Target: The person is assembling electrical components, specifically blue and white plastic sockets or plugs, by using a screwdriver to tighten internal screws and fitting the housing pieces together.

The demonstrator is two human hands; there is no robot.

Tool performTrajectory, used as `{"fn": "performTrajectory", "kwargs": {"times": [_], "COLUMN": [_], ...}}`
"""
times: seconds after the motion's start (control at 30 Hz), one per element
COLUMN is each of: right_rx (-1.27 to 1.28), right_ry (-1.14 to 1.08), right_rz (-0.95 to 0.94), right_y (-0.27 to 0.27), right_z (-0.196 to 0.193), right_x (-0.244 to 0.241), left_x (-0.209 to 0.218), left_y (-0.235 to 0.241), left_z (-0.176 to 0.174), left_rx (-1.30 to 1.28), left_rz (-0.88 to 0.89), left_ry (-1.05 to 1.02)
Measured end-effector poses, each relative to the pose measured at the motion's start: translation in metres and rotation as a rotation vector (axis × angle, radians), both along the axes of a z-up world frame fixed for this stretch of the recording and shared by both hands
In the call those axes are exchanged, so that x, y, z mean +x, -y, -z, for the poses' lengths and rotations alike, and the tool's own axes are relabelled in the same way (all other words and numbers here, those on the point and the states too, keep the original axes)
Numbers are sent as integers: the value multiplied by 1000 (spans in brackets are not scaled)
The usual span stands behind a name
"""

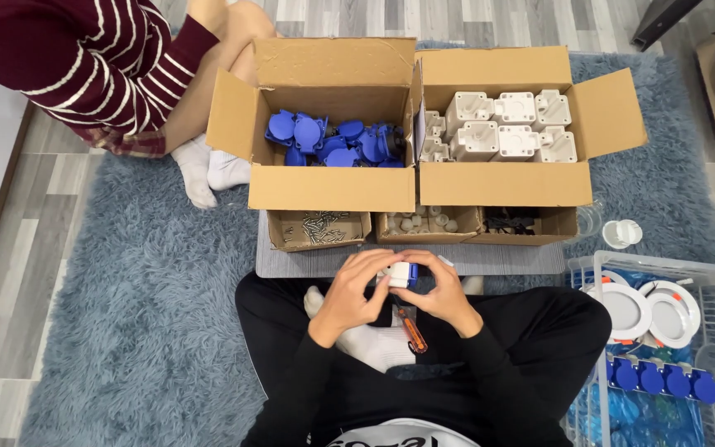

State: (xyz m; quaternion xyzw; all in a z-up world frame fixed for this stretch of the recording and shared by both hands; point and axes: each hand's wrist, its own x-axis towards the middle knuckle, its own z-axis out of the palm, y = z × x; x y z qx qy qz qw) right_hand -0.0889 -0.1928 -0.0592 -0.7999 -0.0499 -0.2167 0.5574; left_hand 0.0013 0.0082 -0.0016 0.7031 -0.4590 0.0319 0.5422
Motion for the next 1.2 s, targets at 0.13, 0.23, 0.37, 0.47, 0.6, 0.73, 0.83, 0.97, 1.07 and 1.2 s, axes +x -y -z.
{"fn": "performTrajectory", "kwargs": {"times": [0.13, 0.23, 0.37, 0.47, 0.6, 0.73, 0.83, 0.97, 1.07, 1.2], "right_rx": [2, 13, -29, -47, -48, -59, -78, -128, -207, -422], "right_ry": [-13, 4, 18, 26, 39, 40, 45, 16, -14, -41], "right_rz": [2, -1, 22, 38, 53, 63, 64, 33, 61, 274], "right_y": [1, 0, 5, 4, 2, 8, 7, 6, 3, -2], "right_z": [1, 3, 22, 24, 23, 39, 30, 11, -20, -22], "right_x": [-1, -1, -3, -4, -4, -6, -4, -4, -20, -60], "left_x": [5, 7, 7, 17, 27, 10, -3, -10, -11, -12], "left_y": [-1, 3, 27, 48, 59, 45, 30, 18, 15, 17], "left_z": [-1, -10, -32, -37, -34, -46, -38, 3, 24, 40], "left_rx": [-40, -123, -227, -225, -41, -83, -153, -97, -27, 9], "left_rz": [-15, -40, -88, -124, -182, -190, -165, -142, -148, -143], "left_ry": [-19, 0, 85, 205, 363, 346, 275, 253, 247, 201]}}
